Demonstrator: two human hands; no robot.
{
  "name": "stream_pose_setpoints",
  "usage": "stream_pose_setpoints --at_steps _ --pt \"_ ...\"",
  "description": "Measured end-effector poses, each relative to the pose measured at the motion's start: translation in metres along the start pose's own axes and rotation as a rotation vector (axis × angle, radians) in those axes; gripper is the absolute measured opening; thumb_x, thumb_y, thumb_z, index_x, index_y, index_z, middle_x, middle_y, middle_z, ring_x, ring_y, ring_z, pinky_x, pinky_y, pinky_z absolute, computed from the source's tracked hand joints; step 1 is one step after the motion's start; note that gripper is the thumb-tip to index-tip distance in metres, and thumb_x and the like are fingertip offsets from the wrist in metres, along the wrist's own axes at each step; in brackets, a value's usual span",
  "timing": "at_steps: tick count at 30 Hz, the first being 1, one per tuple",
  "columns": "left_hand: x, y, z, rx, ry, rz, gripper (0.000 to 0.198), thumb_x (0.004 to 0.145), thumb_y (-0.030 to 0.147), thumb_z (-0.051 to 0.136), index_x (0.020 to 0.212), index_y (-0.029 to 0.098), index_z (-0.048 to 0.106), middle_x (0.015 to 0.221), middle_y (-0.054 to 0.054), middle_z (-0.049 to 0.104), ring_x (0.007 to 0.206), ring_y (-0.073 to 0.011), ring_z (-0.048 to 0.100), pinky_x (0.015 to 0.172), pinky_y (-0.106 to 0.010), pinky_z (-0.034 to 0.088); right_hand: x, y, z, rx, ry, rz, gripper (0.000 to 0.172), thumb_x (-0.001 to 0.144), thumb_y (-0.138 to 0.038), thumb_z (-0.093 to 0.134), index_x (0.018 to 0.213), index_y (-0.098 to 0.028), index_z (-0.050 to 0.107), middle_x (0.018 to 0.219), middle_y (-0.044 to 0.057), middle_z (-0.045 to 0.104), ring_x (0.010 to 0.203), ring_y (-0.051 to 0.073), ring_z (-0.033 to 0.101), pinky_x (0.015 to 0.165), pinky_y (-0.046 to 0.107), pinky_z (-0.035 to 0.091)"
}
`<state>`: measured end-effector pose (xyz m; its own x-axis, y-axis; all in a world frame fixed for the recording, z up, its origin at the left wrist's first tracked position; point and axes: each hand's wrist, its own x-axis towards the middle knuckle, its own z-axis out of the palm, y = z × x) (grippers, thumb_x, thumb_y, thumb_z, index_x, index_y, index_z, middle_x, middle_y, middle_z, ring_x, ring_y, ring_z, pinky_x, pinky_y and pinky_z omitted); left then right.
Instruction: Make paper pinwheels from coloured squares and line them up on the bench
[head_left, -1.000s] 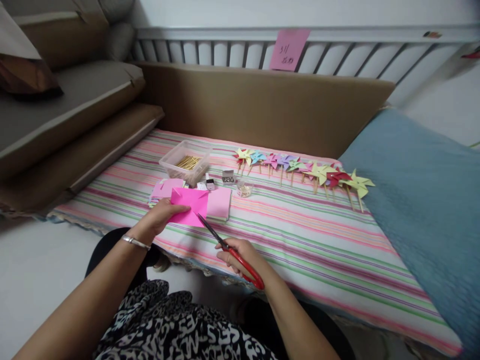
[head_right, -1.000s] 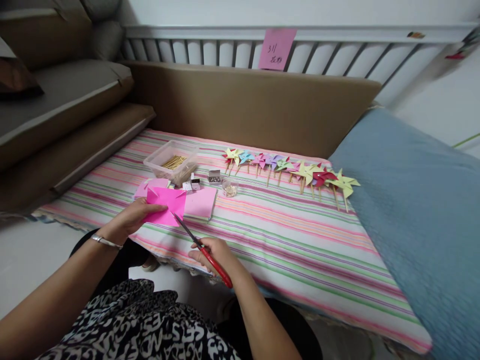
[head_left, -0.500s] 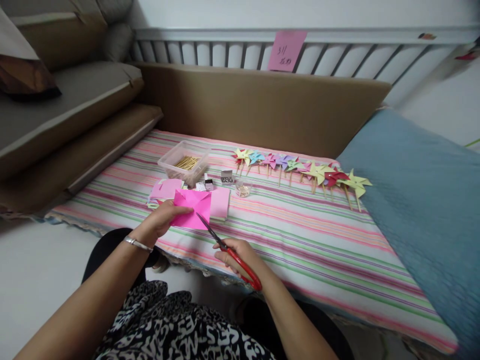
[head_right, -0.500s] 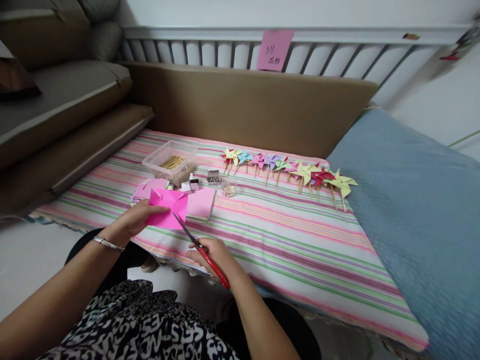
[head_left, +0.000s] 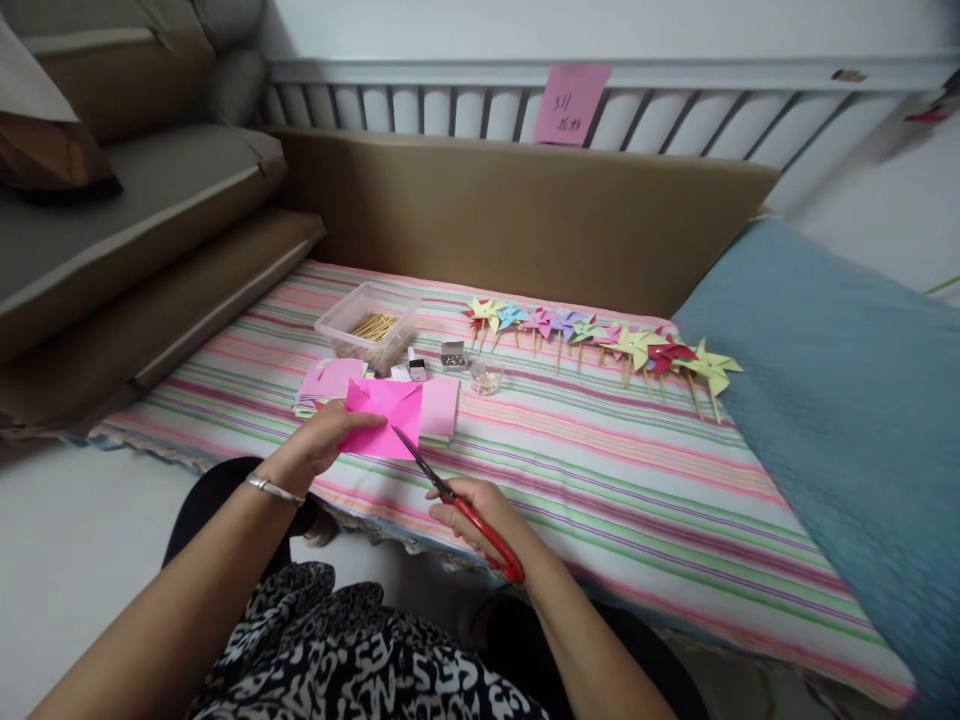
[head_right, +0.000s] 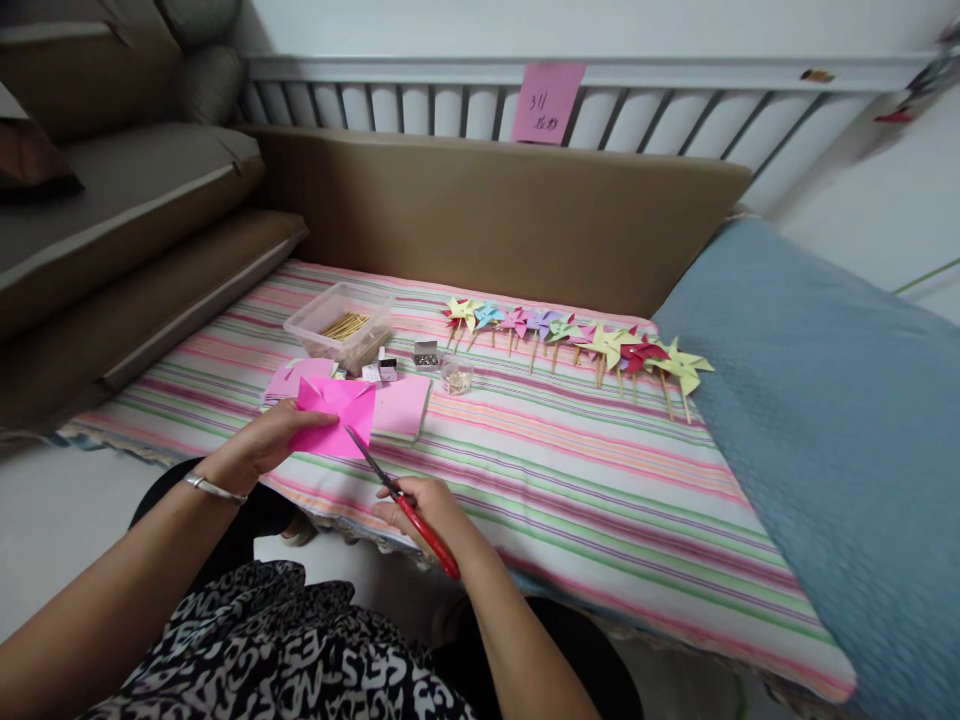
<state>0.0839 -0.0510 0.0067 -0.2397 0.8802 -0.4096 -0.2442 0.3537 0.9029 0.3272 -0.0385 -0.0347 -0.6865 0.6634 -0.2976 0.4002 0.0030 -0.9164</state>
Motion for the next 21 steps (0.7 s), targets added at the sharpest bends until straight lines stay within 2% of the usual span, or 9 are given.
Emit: stream_pose_setpoints --at_steps 11,16,21 --pt "-0.003 0.005 0.003 0.002 0.025 -0.008 0.033 0.047 0.021 0.084 0.076 0.012 0.07 0.068 -0.007 0.073 0.058 -0.0204 0.066 0.059 -0.03 0.053 -0.001 0.0 0.002 0.037 0.004 0.014 0.034 0.077 -0.041 0.065 0.099 -0.015 0.067 0.057 -0.005 0.049 0.046 0.007 0.043 0.046 0.02 0.032" --pt "0.0 0.001 0.001 0.012 0.02 -0.002 0.031 0.049 0.02 0.084 0.075 0.011 0.07 0.069 -0.009 0.073 0.057 -0.0217 0.066 0.058 -0.031 0.052 -0.002 -0.001 0.001 -0.003 0.018 -0.028 0.032 0.079 -0.04 0.062 0.099 -0.016 0.067 0.057 -0.004 0.047 0.05 0.009 0.043 0.049 0.021 0.033" --pt "0.007 -0.004 -0.006 0.048 0.075 -0.001 0.028 0.051 0.018 0.084 0.075 0.012 0.07 0.068 -0.009 0.073 0.056 -0.0205 0.066 0.053 -0.028 0.051 -0.01 0.0 -0.011 -0.166 -0.045 -0.085 0.028 0.075 -0.021 0.061 0.103 -0.02 0.066 0.065 -0.003 0.054 0.056 0.01 0.046 0.053 0.02 0.034"
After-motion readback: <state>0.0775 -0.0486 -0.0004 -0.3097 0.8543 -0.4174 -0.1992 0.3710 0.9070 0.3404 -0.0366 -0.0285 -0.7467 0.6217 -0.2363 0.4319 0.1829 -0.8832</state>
